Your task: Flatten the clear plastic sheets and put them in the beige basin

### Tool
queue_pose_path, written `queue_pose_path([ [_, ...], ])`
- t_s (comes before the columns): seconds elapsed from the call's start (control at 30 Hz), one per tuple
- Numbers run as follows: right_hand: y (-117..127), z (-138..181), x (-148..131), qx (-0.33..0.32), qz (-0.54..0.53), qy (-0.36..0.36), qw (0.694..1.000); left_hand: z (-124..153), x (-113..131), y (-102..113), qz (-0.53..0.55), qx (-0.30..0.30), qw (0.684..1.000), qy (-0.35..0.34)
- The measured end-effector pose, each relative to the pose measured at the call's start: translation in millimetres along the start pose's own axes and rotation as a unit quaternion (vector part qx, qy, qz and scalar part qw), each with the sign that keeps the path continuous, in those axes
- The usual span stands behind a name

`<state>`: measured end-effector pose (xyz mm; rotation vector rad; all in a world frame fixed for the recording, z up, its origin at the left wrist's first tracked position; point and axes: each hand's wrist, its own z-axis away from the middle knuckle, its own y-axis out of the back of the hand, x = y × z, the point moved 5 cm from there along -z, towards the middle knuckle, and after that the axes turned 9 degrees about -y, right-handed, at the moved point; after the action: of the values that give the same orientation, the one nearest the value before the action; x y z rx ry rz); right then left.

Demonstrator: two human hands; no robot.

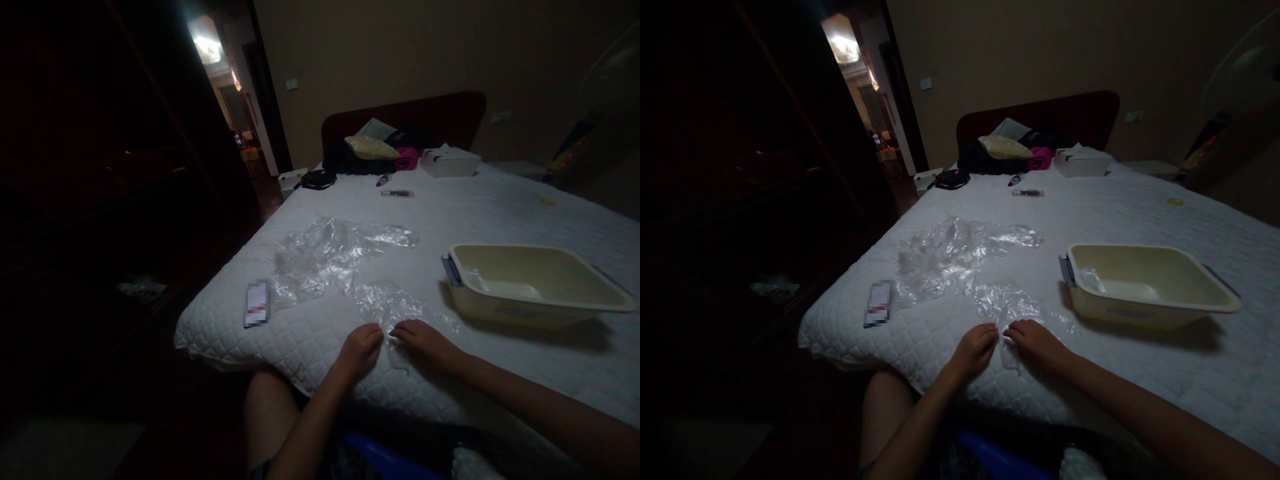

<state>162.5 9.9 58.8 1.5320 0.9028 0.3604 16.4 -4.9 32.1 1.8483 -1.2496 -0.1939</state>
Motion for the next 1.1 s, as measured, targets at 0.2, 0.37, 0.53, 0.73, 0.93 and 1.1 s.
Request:
queue_pose_path([
  [0.2,-1.0,-4.8,2.2,-0.028,-0.052,-0.048,0.997,2.5,-1.2,1.6,0.028,0.01,1.0,0.001],
  [0.37,-1.9,-9.4,14.4,-0.024,-0.173,-0.182,0.968,-0.6,-2.5,2.1,0.049,0.012,0.998,0.043],
  [0.53,-12.1,-17.9,26.3,-0.019,-0.274,-0.233,0.933,-4.3,-6.4,0.2,0.062,0.016,0.992,0.108],
  [0.73,-13.9,-23.6,35.7,0.002,-0.29,-0.237,0.927,-6.7,-10.4,-4.5,0.054,0.035,0.985,0.157],
  [0.93,-16.1,-23.1,45.1,0.007,-0.383,-0.31,0.87,-11.3,-7.5,-7.1,0.016,0.033,0.991,0.13],
  [1.1,-10.6,-20.6,59.6,0.064,-0.347,-0.362,0.863,-13.8,-1.4,-8.9,-0.05,0.005,0.996,0.072],
])
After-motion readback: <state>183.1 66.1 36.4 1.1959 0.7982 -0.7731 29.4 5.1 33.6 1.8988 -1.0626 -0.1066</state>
